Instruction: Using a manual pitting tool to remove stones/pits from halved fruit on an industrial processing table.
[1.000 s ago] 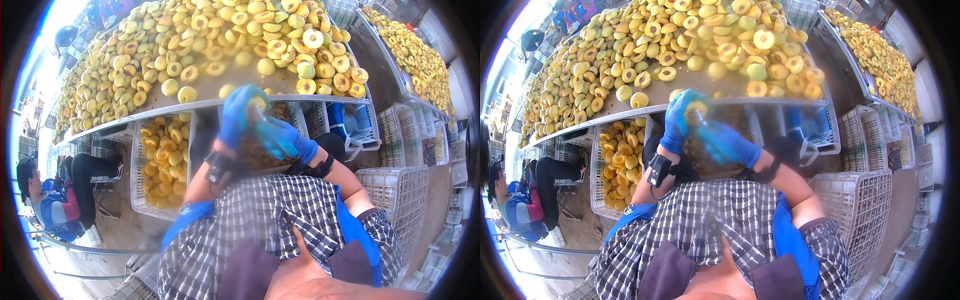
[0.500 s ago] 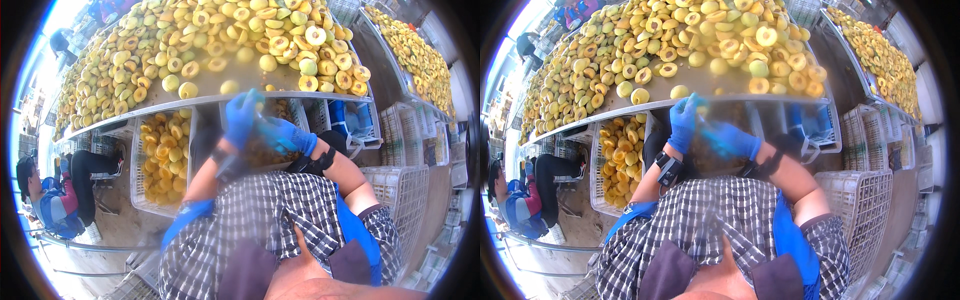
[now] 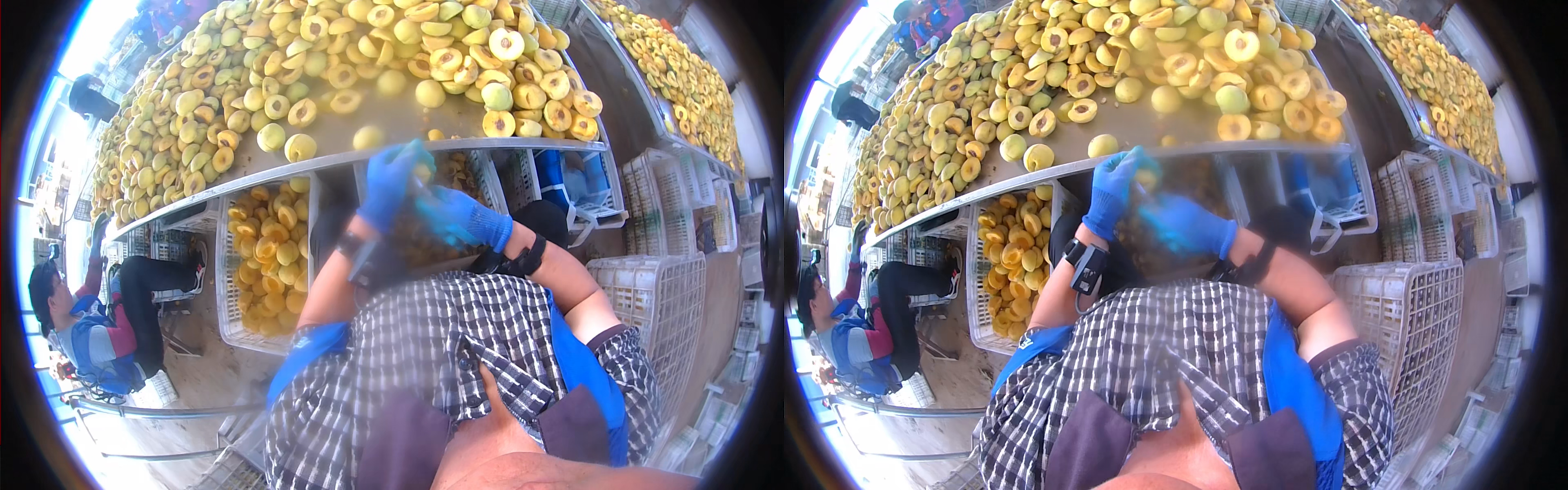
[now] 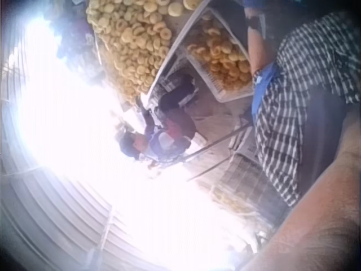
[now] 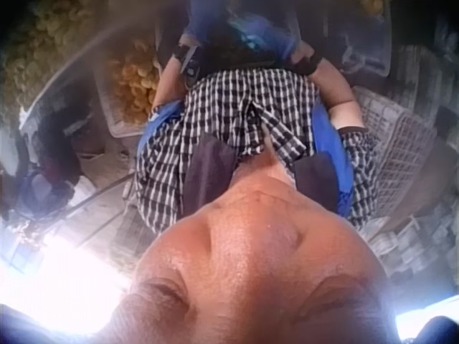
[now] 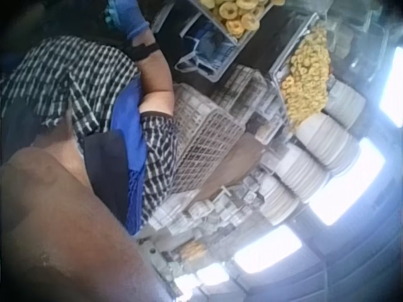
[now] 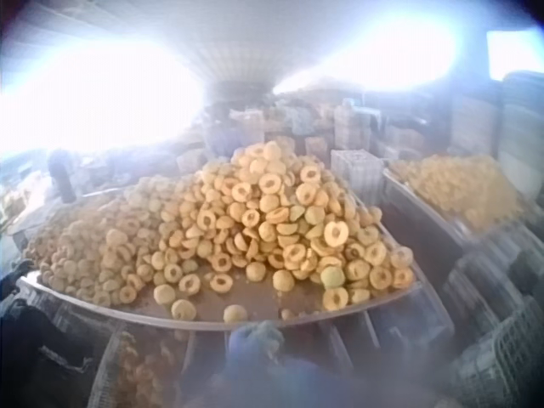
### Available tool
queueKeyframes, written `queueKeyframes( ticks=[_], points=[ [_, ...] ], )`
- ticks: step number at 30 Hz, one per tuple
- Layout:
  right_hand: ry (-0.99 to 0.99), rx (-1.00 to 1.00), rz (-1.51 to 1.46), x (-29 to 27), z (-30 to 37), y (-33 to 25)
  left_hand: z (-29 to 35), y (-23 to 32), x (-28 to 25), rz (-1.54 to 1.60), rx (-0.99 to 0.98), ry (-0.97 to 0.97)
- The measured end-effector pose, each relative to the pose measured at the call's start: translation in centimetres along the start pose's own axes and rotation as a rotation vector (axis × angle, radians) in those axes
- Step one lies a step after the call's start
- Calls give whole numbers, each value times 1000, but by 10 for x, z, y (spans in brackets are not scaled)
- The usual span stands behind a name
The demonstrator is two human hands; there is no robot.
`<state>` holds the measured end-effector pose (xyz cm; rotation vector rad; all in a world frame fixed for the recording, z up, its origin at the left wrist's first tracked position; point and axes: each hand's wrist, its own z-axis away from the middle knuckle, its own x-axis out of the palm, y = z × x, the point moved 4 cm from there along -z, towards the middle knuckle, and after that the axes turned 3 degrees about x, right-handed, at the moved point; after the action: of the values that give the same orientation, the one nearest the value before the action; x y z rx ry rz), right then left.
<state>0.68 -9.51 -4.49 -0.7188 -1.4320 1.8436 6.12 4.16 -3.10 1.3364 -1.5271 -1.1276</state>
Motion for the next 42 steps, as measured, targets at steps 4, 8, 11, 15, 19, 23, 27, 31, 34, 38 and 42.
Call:
queueKeyframes(
  ticks=[4,8,11,15,19,23,27,31,34,38,42],
  points=[
    [-62,-589,503,-5,1,-8,-3,-4,0,40,-231,-98],
    [-180,220,-416,-5,7,-3,-2,-14,-1,5,-193,-68],
    [-105,262,-227,-8,8,-3,0,1,5,169,-356,-184],
    [-179,328,-351,-10,6,-1,-2,-7,5,205,-457,-220],
    [-210,324,-788,-4,13,2,0,5,14,-22,81,-100],
    [134,-91,-96,1,-3,14,2,-1,23,532,-409,176],
    [379,-631,649,4,-1,6,4,18,36,671,-475,309],
    [466,-591,829,5,4,2,8,59,45,713,-529,523],
    [528,-788,1005,7,12,-11,8,52,40,809,-539,424],
    [471,-855,682,4,11,-22,0,14,17,343,-188,330],
    [14,107,-432,5,13,-6,4,33,20,171,-58,378]
  ],
)
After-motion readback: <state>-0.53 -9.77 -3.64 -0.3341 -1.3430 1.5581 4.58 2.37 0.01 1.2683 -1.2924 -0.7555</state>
